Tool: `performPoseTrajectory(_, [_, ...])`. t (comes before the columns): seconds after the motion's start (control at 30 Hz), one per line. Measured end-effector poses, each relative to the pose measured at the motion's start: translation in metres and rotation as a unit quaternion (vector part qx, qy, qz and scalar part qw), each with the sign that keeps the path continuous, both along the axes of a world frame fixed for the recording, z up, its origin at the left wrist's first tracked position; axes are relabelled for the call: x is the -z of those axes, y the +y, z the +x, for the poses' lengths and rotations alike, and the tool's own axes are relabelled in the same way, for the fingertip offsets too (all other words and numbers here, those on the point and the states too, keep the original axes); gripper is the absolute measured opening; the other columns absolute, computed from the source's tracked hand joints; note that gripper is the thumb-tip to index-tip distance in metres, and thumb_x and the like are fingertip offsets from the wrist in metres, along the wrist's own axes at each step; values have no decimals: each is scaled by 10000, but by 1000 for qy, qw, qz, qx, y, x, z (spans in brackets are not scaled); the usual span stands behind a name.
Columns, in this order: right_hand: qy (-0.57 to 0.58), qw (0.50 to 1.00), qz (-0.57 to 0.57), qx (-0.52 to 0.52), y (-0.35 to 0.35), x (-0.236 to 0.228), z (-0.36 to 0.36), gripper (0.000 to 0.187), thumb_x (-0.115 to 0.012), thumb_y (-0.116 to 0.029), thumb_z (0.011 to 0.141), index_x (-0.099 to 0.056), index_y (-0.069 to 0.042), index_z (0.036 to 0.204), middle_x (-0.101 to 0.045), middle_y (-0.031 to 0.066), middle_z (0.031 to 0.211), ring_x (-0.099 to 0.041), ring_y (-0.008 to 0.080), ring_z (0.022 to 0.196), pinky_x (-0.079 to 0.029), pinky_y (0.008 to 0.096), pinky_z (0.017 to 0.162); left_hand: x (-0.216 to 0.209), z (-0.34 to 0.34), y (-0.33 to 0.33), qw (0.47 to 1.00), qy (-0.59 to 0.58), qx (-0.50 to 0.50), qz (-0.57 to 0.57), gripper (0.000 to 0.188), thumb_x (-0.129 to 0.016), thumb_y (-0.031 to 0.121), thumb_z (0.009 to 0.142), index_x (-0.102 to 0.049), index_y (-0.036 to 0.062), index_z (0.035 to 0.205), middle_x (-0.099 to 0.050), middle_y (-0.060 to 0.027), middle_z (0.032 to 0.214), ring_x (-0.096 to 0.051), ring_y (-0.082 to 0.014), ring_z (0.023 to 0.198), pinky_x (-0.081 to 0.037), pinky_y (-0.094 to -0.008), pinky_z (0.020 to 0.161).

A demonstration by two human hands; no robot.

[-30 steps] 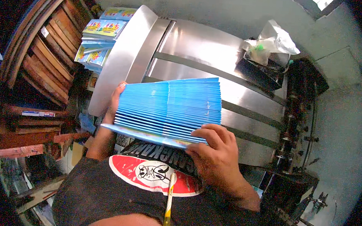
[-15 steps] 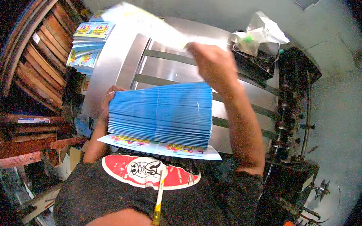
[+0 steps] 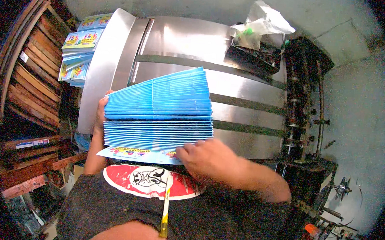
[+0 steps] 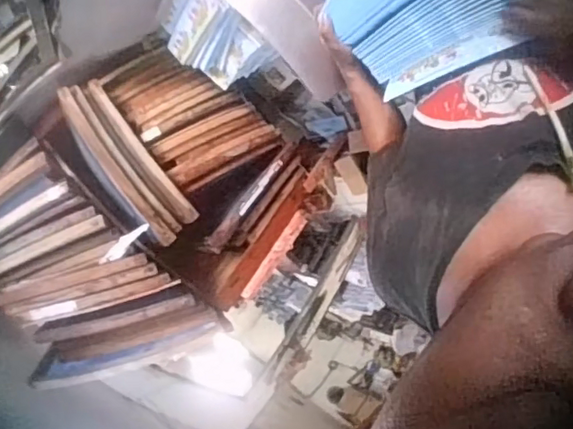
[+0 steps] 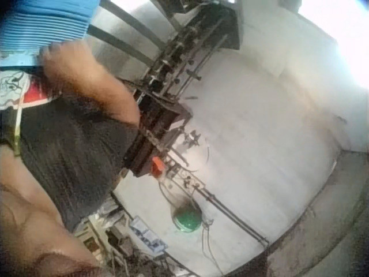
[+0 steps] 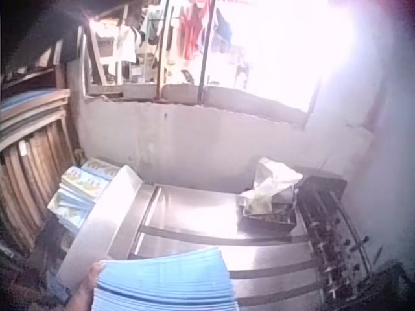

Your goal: The person folds printed paper sheets, inserts pages into booklet covers to assemble booklets, and gathers, stacks, and aligns the folded booklets by hand on the work surface.

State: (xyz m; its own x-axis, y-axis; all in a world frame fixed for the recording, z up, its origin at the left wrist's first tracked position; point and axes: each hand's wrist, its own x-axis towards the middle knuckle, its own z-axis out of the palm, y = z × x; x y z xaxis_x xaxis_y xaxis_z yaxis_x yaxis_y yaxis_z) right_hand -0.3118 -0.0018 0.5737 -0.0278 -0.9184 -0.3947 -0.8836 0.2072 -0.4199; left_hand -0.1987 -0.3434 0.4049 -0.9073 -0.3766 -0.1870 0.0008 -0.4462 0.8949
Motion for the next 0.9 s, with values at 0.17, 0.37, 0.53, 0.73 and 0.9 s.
performPoseTrajectory(0.17, [18, 960, -175, 217, 9, -41, -35, 189, -589, -69, 862, -666, -87, 1033, -700, 120, 866, -702, 293, 740, -575, 397, 656, 18, 1, -4, 999, 40, 28, 8, 282, -485, 365, 911, -507, 86, 943, -553, -29, 807, -536, -116, 745, -472, -272, 661])
performPoseTrajectory(0.37, [221, 823, -459, 253, -65, 13, -126, 248, -592, -99, 892, -694, -106, 1118, -719, 137, 945, -705, 289, 885, -565, 397, 752, -9, 19, 18, 999, -12, 41, -25, 511, -601, 474, 782, -589, 19, 1015, -629, -114, 995, -593, -174, 910, -494, -329, 806])
performPoseTrajectory(0.53, [0, 977, 67, 200, -92, 61, -108, 620, -408, -582, 978, -703, -53, 1114, -712, 201, 991, -680, 323, 987, -521, 439, 878, 3, 36, -12, 970, 75, 112, -204, 357, -557, 325, 901, -606, 11, 1062, -643, -125, 1082, -605, -185, 947, -487, -354, 886])
performPoseTrajectory(0.73, [-410, 835, -60, 363, -34, 102, -143, 688, -301, -534, 1035, -641, 43, 1194, -672, 182, 1176, -604, 296, 1177, -443, 416, 1037, 17, 5, -31, 928, 19, -10, -371, 439, -359, 306, 1061, -530, -26, 1291, -566, -159, 1283, -494, -259, 1248, -338, -392, 1103])
performPoseTrajectory(0.9, [-500, 720, -239, 418, -11, 166, -145, 732, -294, -585, 1018, -627, 36, 1214, -646, 204, 1220, -588, 295, 1154, -425, 418, 1034, -12, -2, -39, 995, -16, 80, -50, 501, -380, 368, 1045, -510, -46, 1296, -632, -237, 1189, -609, -302, 1159, -468, -423, 1018])
